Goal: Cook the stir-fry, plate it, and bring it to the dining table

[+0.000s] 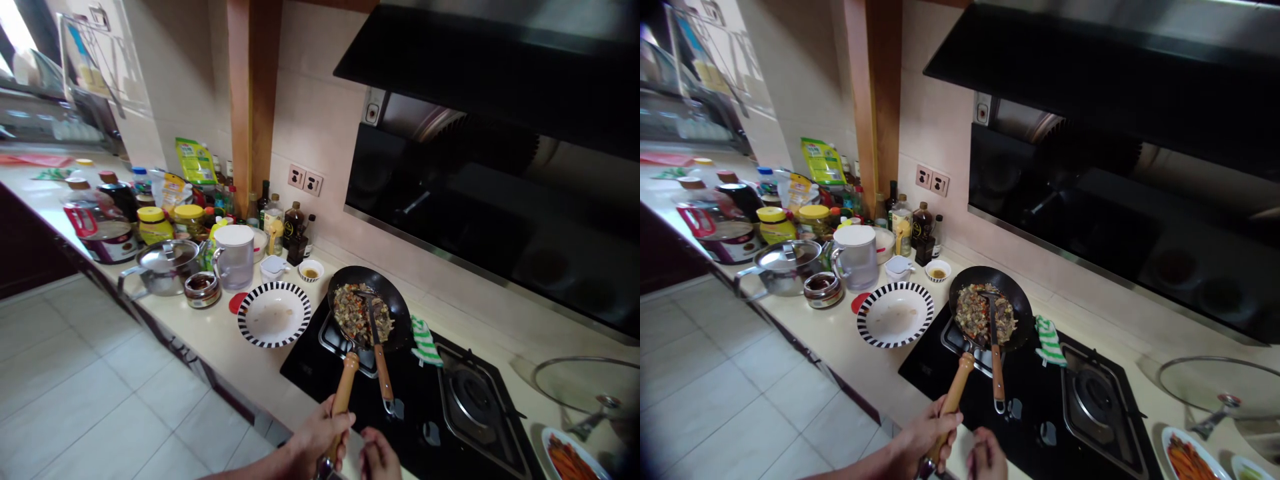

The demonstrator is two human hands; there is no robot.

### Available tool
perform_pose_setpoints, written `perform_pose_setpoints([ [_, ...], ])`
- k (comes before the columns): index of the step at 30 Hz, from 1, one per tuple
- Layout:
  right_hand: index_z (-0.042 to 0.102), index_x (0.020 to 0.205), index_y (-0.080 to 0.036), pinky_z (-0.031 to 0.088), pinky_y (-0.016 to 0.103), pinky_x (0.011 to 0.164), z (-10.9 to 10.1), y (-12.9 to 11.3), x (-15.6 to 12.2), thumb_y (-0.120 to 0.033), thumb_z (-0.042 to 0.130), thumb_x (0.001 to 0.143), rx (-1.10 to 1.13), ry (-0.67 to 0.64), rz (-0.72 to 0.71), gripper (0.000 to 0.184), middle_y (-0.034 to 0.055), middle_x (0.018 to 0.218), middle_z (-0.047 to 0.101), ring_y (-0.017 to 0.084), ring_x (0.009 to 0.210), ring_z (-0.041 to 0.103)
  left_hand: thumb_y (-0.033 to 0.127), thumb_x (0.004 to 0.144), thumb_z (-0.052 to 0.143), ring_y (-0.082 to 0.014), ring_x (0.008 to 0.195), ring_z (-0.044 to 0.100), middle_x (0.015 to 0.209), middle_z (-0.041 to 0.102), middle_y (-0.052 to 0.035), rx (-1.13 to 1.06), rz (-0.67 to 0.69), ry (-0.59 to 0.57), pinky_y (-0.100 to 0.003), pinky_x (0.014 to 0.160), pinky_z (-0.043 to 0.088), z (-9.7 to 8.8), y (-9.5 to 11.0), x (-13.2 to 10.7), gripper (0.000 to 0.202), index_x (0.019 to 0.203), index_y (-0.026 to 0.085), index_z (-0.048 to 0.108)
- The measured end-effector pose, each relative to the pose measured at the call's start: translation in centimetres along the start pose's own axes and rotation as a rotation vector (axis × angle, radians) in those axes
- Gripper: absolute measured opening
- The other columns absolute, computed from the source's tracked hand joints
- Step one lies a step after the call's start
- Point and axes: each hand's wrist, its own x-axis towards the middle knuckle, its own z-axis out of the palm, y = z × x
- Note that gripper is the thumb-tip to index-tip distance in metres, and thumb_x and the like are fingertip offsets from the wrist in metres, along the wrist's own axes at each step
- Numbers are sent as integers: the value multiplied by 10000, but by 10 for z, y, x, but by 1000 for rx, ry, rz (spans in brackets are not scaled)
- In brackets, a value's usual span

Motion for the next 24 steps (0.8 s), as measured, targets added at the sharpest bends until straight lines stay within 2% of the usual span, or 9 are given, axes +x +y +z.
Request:
perform_pose_setpoints([
  [2,598,853,-201,324,217,367,-25,-17,10,-719,692,500,197,58,143,634,-10,522,613,135,392,511,525,577,733,-50,333,379,498,484,99,11,-14,15,-168,309,300,2,3,-1,513,800,235,373],
  [5,549,1018,-222,470,238,513,-47,-57,19,-656,768,476,474,53,252,727,63,843,730,197,692,677,520,566,739,-57,336,392,493,482,98,12,-22,24,-174,318,308,3,5,-1,526,806,238,365],
  [8,517,1124,-246,542,344,657,-45,-98,28,-588,776,562,575,-114,248,707,93,1010,714,258,881,683,513,566,743,-66,346,411,498,498,91,1,-16,19,-185,340,339,3,5,-1,539,820,241,353],
  [10,545,1086,-219,530,285,575,-35,-115,36,-490,777,633,551,-176,261,577,92,936,713,217,774,686,511,567,741,-70,359,418,502,505,89,-9,-11,6,-193,353,363,2,6,-2,541,827,241,351],
  [12,584,995,-180,401,152,412,-26,-125,45,-399,758,691,524,-237,267,412,39,738,668,103,537,598,513,571,740,-71,366,417,501,503,90,-6,-4,2,-197,362,371,2,6,-2,541,831,240,352],
  [15,612,904,-155,130,83,318,-25,-134,52,-326,760,696,501,-286,205,307,-78,535,455,-10,352,296,533,592,736,-64,367,416,509,492,95,2,-4,11,-189,374,353,1,4,-2,540,833,238,353],
  [17,621,903,-154,99,85,324,-36,-144,50,-321,786,659,434,-275,152,338,-97,528,397,-15,362,246,559,602,730,-60,374,419,520,488,97,-7,-19,13,-183,386,345,0,2,-1,548,833,239,350],
  [20,629,928,-152,140,105,346,-67,-175,41,-361,808,617,191,-269,44,415,-66,586,452,0,411,292,584,612,723,-60,388,429,535,490,97,-37,-39,1,-184,409,350,-1,-1,-1,557,842,239,352],
  [24,619,1131,-196,128,150,374,-113,-250,34,-457,760,632,-391,-181,-53,581,-76,559,442,21,400,249,574,621,730,-84,426,489,569,521,85,-85,-71,-19,-211,453,392,-3,2,-2,577,918,240,365],
])
